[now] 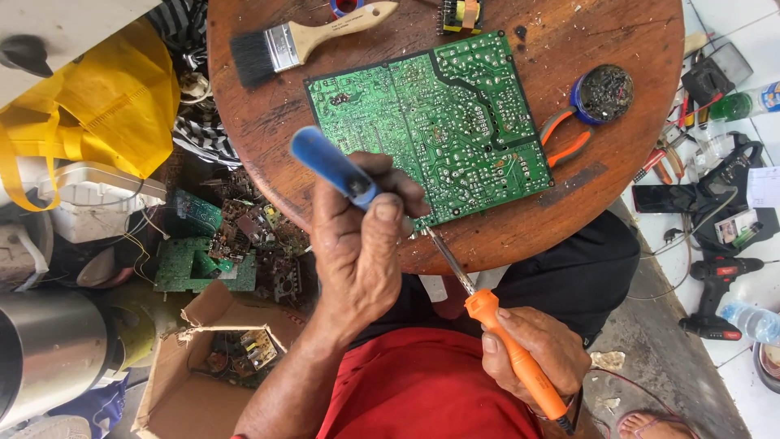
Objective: The person uses a soldering iron and a desoldering pump to remove solder from a green circuit board. They repeatedly heat solder joints and use the pump to extract molten solder, working across several connection points on the board.
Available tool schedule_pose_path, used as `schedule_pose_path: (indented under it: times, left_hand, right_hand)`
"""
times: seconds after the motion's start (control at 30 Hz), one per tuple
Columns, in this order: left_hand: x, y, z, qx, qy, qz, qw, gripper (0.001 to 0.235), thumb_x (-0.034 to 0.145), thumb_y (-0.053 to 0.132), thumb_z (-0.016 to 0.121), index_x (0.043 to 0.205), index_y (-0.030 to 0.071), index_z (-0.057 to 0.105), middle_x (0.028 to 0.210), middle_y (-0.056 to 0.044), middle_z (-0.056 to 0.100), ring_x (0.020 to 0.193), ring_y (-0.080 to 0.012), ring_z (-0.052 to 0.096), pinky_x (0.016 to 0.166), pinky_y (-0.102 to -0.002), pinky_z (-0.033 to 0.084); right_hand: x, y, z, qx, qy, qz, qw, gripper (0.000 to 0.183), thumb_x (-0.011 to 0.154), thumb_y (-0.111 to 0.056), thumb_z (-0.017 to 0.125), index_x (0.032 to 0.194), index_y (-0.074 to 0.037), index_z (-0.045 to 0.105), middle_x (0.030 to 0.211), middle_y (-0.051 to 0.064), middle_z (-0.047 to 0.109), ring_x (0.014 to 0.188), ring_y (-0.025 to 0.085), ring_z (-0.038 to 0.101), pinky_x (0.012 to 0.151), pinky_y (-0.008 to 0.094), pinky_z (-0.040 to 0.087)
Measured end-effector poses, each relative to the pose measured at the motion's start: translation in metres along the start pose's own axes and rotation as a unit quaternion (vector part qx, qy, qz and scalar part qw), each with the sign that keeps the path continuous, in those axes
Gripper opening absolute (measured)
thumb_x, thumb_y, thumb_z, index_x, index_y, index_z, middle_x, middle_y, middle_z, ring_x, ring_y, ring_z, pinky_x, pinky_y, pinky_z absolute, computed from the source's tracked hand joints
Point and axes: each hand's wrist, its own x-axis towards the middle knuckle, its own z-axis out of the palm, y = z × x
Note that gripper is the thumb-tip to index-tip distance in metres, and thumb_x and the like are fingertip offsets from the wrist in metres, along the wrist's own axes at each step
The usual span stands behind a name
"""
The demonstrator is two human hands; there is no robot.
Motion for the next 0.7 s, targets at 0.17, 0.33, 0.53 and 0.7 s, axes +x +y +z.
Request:
schedule_pose_path:
  times: [0.17, 0.33, 0.53, 0.7]
  left_hand:
    - [0.005, -0.019, 0.006, -0.006, -0.021, -0.029, 0.999, 0.032, 0.111, 0.031, 0.054, 0.134, 0.009, 0.047, 0.109, -0.011, 0.062, 0.095, -0.0185, 0.065, 0.080, -0.029, 0.058]
    - [0.006, -0.032, 0.007, -0.027, -0.026, -0.032, 0.999, 0.031, 0.110, 0.028, 0.055, 0.132, 0.007, 0.047, 0.108, -0.010, 0.056, 0.104, -0.0177, 0.061, 0.091, -0.034, 0.063]
    - [0.006, -0.041, 0.006, -0.026, -0.027, -0.025, 0.999, 0.029, 0.110, 0.026, 0.055, 0.130, 0.006, 0.047, 0.109, -0.010, 0.053, 0.102, -0.0185, 0.060, 0.088, -0.034, 0.062]
    - [0.003, -0.044, 0.003, -0.011, -0.043, -0.029, 0.999, 0.031, 0.111, 0.026, 0.054, 0.133, 0.006, 0.046, 0.106, -0.013, 0.059, 0.098, -0.0198, 0.061, 0.090, -0.034, 0.061]
  right_hand:
    - [-0.007, 0.003, -0.004, -0.009, -0.007, 0.007, 1.000, 0.022, 0.089, -0.021, 0.071, 0.098, 0.000, 0.070, 0.084, 0.010, 0.073, 0.067, 0.024, 0.075, 0.065, 0.033, 0.067]
    - [0.003, 0.000, -0.003, 0.011, -0.014, 0.008, 1.000, 0.022, 0.092, -0.020, 0.069, 0.100, 0.000, 0.069, 0.083, 0.011, 0.074, 0.067, 0.025, 0.077, 0.062, 0.033, 0.066]
    - [0.002, 0.002, -0.003, 0.007, -0.008, 0.002, 1.000, 0.022, 0.091, -0.021, 0.070, 0.098, 0.000, 0.069, 0.082, 0.009, 0.073, 0.065, 0.024, 0.075, 0.063, 0.031, 0.066]
    - [0.010, 0.000, -0.002, 0.025, -0.017, -0.002, 1.000, 0.021, 0.092, -0.018, 0.068, 0.100, 0.001, 0.067, 0.079, 0.012, 0.073, 0.064, 0.025, 0.076, 0.059, 0.031, 0.065]
